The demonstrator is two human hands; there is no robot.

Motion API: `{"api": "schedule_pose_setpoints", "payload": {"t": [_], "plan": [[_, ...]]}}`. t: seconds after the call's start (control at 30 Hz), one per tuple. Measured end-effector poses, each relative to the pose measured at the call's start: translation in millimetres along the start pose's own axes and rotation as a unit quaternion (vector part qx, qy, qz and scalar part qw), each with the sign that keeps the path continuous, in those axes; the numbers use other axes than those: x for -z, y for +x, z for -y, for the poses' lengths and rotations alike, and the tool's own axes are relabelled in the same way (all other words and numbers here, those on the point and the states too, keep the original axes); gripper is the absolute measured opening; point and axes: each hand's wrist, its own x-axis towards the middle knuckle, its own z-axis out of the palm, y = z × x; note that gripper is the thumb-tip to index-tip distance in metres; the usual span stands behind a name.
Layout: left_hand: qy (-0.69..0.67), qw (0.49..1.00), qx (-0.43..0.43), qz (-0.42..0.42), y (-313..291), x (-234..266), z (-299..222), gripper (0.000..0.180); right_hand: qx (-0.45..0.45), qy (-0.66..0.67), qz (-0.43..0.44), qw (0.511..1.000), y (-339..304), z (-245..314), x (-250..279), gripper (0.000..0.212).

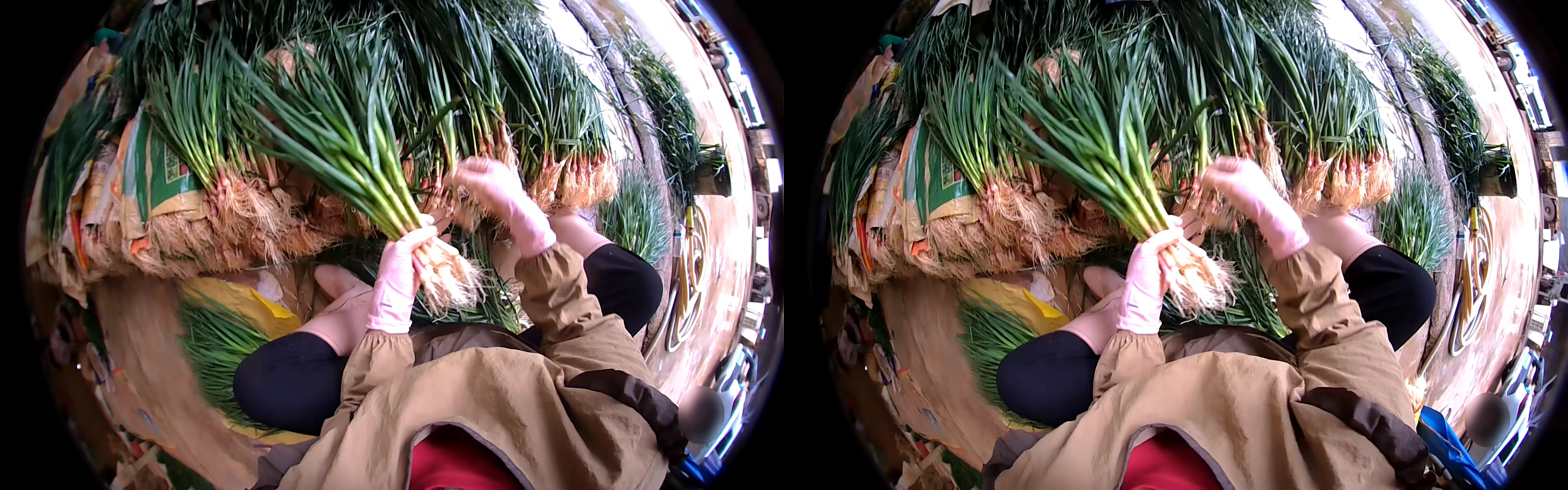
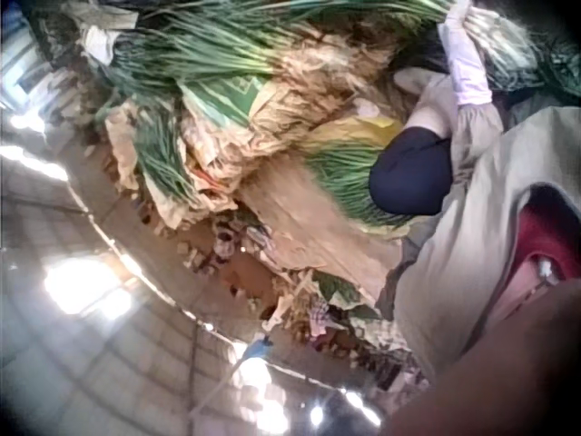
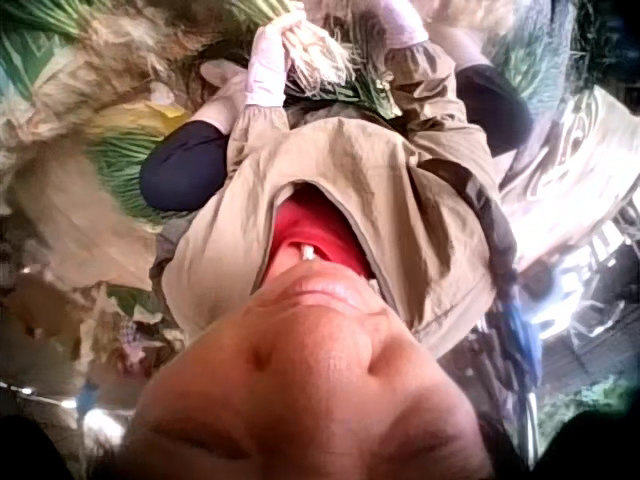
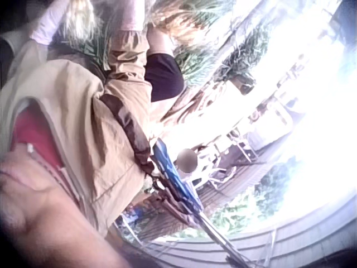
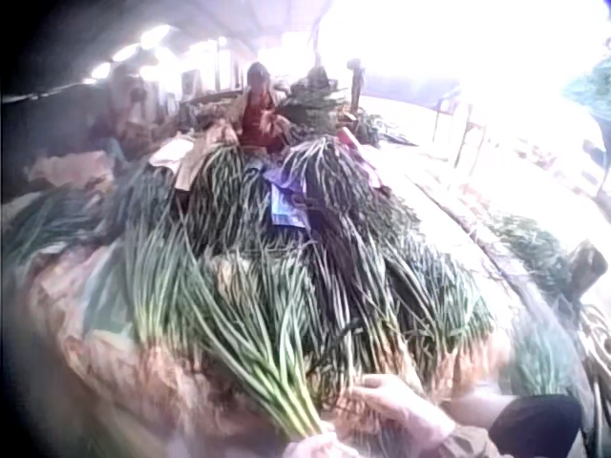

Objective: The person, wearing gloves, cleans bundles of green onions by pulling off outer layers and roots by hand, then places the cleaned onions onto a separate pile.

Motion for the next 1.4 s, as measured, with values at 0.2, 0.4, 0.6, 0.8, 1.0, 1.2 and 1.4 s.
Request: {"api": "schedule_pose_setpoints", "payload": {"t": [0.2, 0.4, 0.6, 0.8, 1.0, 1.2, 1.4], "plan": [[-0.041, 0.997, 0.05, 0.036, 1, -24, 21, 0.024, -0.075, 0.419, 0.191, 0.885, -24, -29, -31, 0.029], [-0.112, 0.982, 0.133, 0.078, -3, -8, 7, 0.026, -0.029, 0.421, 0.107, 0.9, -5, -19, -42, 0.024], [-0.099, 0.985, 0.115, 0.082, 12, 10, 23, 0.025, 0.234, -0.068, -0.08, 0.967, -17, -21, -57, 0.03], [-0.118, 0.991, 0.043, 0.056, -2, -10, 18, 0.03, 0.073, 0.19, 0.018, 0.979, -16, -32, -41, 0.031], [-0.146, 0.981, 0.049, 0.116, -4, -2, 4, 0.026, 0.081, -0.221, 0.076, 0.969, -72, -82, -34, 0.026], [-0.144, 0.983, -0.021, 0.11, -8, 1, -11, 0.027, 0.001, -0.45, 0.312, 0.837, -41, -106, 11, 0.032], [-0.181, 0.977, 0.034, 0.111, 12, -14, 9, 0.019, -0.077, -0.451, -0.028, 0.889, 85, -6, 13, 0.04]]}}
